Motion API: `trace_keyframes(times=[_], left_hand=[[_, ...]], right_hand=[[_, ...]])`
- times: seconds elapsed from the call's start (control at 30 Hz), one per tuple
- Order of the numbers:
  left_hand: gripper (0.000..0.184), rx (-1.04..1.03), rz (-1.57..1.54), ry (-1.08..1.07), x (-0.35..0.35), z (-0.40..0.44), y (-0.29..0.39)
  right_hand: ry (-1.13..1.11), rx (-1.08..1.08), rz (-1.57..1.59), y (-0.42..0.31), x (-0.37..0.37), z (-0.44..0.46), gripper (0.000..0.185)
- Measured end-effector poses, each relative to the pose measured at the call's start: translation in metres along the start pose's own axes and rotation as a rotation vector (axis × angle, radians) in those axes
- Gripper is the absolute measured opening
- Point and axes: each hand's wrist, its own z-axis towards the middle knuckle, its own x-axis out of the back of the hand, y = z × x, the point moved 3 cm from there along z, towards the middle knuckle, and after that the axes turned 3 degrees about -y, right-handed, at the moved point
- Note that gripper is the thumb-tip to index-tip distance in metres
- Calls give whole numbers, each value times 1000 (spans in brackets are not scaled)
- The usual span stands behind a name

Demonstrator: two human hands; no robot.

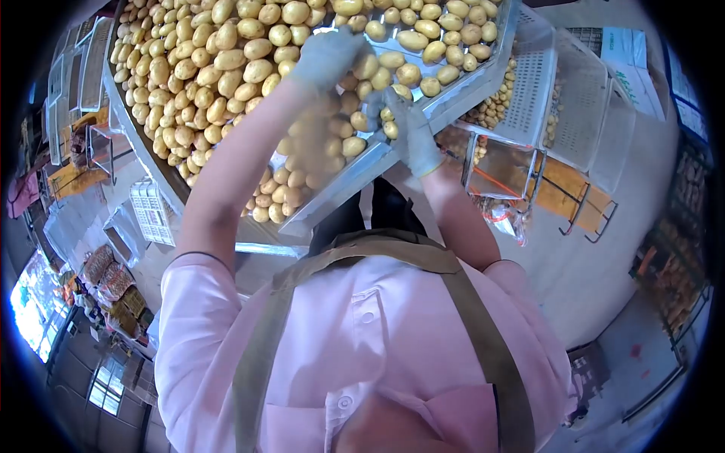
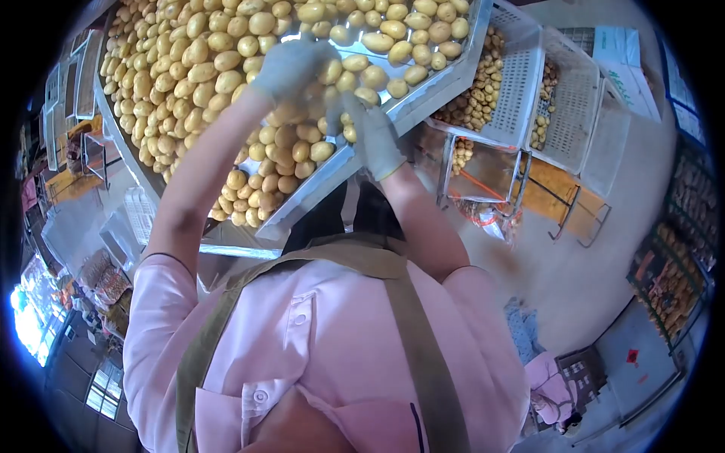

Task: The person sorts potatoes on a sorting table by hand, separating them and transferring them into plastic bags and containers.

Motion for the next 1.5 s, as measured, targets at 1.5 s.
trace_keyframes(times=[1.5], left_hand=[[53, -8, -1146, 188, -37, -170, 105]], right_hand=[[151, -59, 525, -74, 27, -164, 35]])
